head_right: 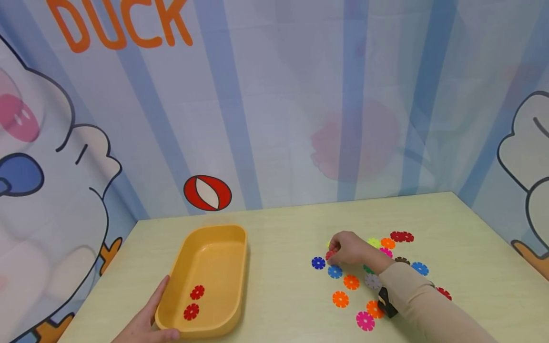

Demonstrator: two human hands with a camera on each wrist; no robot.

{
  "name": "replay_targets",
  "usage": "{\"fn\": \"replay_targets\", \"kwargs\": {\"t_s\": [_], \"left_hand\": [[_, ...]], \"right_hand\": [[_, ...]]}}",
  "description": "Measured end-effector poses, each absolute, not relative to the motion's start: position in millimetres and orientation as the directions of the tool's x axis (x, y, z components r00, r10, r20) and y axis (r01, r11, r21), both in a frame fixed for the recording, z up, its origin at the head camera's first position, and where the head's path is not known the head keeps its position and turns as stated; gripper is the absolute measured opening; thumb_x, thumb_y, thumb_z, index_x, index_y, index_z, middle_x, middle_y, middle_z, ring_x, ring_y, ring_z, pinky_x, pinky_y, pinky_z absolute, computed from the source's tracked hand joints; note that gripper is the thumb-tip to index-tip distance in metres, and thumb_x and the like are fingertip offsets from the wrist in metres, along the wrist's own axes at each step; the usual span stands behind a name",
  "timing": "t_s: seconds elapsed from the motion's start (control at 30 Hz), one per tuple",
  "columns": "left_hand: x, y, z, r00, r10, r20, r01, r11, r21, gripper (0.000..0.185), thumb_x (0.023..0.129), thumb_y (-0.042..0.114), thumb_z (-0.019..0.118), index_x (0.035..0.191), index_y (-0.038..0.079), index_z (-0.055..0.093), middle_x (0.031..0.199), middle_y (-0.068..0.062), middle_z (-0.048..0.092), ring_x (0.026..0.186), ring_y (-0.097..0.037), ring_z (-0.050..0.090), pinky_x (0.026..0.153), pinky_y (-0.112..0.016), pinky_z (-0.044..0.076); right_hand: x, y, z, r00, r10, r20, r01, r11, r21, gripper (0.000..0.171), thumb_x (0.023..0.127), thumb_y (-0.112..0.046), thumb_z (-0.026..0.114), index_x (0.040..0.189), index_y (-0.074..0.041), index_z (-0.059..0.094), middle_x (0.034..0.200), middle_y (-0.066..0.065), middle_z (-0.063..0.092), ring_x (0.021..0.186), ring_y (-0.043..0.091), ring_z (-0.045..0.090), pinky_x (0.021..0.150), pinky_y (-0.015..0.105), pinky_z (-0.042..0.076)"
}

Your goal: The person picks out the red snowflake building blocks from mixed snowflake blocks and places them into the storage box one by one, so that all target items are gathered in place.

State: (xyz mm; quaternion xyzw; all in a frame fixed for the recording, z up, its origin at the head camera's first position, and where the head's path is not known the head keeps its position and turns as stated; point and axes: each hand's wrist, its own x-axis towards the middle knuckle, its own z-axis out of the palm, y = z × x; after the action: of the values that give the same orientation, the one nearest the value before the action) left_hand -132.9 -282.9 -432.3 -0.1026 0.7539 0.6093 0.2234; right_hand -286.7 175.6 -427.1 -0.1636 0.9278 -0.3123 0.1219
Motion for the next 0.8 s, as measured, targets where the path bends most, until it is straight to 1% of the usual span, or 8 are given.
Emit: {"fn": "replay_targets", "kwargs": {"t_s": [0.2,0.4,0.57,0.7,0.8], "left_hand": [[-132.6,-282.3,-431.7,-0.878,0.112,-0.465,-0.43,0.239,0.87,0.121,0.085,0.034,0.074,0.149,0.023,-0.027,0.154,-0.031,0.009,0.111,-0.029,0.058,0.092,-0.048,0.054],[-132.4,-281.8,-431.1,-0.88,0.081,-0.468,-0.43,0.283,0.857,0.122,0.083,0.037,0.075,0.15,0.021,-0.025,0.154,-0.03,0.013,0.108,-0.027,0.059,0.091,-0.049,0.054],[-132.6,-281.9,-430.8,-0.879,0.092,-0.467,-0.43,0.268,0.862,0.122,0.083,0.035,0.075,0.15,0.022,-0.026,0.154,-0.031,0.012,0.109,-0.028,0.059,0.091,-0.048,0.054],[-133.2,-282.6,-432.0,-0.88,0.103,-0.463,-0.425,0.263,0.866,0.122,0.084,0.034,0.075,0.149,0.022,-0.027,0.154,-0.031,0.012,0.109,-0.028,0.059,0.091,-0.048,0.055],[-133.2,-282.6,-433.2,-0.881,0.111,-0.46,-0.422,0.252,0.871,0.121,0.084,0.034,0.075,0.149,0.022,-0.027,0.153,-0.031,0.012,0.108,-0.028,0.059,0.09,-0.048,0.055]], "right_hand": [[-286.2,174.1,-425.5,-0.923,-0.367,-0.12,-0.224,0.762,-0.608,0.024,0.08,-0.013,0.079,0.087,-0.005,0.058,0.078,0.003,0.051,0.075,0.018,0.047,0.064,0.028,0.045],[-287.2,174.6,-426.7,-0.922,-0.368,-0.124,-0.222,0.762,-0.608,0.024,0.079,-0.013,0.079,0.088,-0.006,0.058,0.078,0.003,0.051,0.076,0.019,0.047,0.064,0.027,0.045],[-288.7,176.3,-427.7,-0.92,-0.368,-0.136,-0.202,0.741,-0.641,0.019,0.081,-0.009,0.076,0.088,-0.006,0.058,0.076,0.003,0.052,0.073,0.019,0.048,0.063,0.026,0.046],[-289.3,177.0,-425.6,-0.922,-0.36,-0.145,-0.184,0.734,-0.654,0.014,0.084,-0.007,0.073,0.089,-0.006,0.06,0.077,0.004,0.053,0.072,0.018,0.05,0.063,0.026,0.048],[-289.6,176.6,-421.7,-0.918,-0.373,-0.135,-0.198,0.726,-0.658,0.012,0.085,-0.006,0.071,0.091,-0.005,0.061,0.078,0.004,0.054,0.071,0.018,0.051,0.064,0.026,0.05]]}}
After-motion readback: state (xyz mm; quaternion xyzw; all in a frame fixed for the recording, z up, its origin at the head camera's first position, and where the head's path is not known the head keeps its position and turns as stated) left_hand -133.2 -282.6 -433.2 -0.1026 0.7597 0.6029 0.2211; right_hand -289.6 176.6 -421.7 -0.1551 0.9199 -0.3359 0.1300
